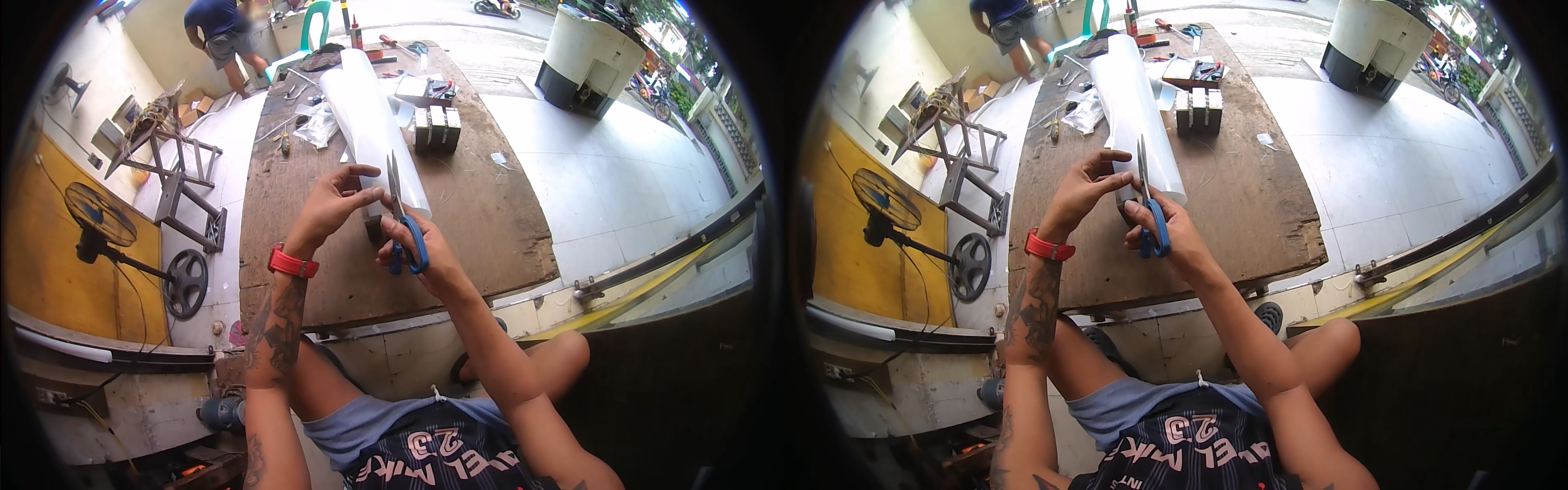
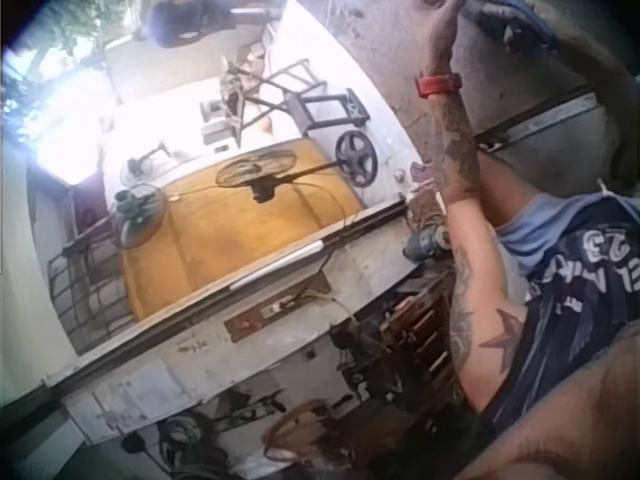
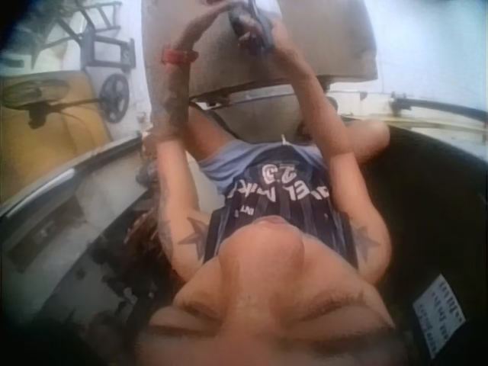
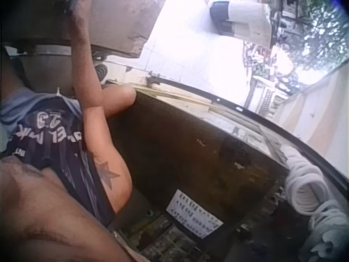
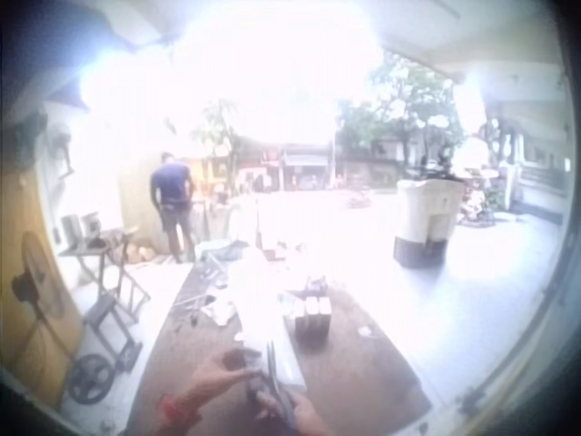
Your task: The person inserts small white rectangular pieces into the slots of a stator core held in the left hand. Then the person uses scissors to cut a strip from a roll of translucent sheet and places the cut piece on the table.
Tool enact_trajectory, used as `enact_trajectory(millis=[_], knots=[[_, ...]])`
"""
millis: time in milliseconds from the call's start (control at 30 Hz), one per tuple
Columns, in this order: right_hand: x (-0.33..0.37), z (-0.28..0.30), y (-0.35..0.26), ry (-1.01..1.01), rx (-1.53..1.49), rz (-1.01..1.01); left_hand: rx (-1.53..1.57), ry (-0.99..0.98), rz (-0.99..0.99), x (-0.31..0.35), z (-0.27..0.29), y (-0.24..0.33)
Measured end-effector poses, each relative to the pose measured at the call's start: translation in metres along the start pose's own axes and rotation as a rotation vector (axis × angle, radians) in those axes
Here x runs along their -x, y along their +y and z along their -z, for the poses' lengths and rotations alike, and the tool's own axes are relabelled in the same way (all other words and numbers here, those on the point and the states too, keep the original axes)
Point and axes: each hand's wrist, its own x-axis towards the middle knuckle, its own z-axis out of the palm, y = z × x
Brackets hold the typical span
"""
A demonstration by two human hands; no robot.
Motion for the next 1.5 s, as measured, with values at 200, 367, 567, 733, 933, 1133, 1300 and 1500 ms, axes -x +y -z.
enact_trajectory(millis=[200, 367, 567, 733, 933, 1133, 1300, 1500], knots=[[0.009, 0.008, 0.002, -0.006, -0.002, 0.001, 0.015, 0.121, -0.032, -0.001, -0.001, -0.012], [0.01, 0.01, 0.005, -0.014, 0.019, -0.021, -0.032, 0.127, 0.018, 0.007, 0.001, -0.019], [0.011, 0.009, 0.008, 0.011, 0.045, -0.043, 0.111, 0.205, 0.034, 0.018, -0.009, -0.024], [0.038, 0.019, 0.007, 0.068, 0.309, 0.049, 0.123, 0.215, 0.044, 0.017, -0.008, -0.032], [0.088, 0.069, -0.033, 0.364, 1.179, 0.15, 0.046, 0.241, 0.005, 0.016, -0.007, -0.036], [0.089, 0.108, -0.064, 0.432, 1.476, 0.015, 0.033, 0.368, -0.194, -0.011, -0.01, 0.006], [0.082, 0.116, -0.074, 0.41, 1.67, -0.026, -0.039, 0.172, -0.331, -0.075, 0.002, 0.098], [0.071, 0.109, -0.094, 0.355, 1.096, 0.272, -0.352, -0.694, -1.307, -0.106, 0.044, 0.279]])
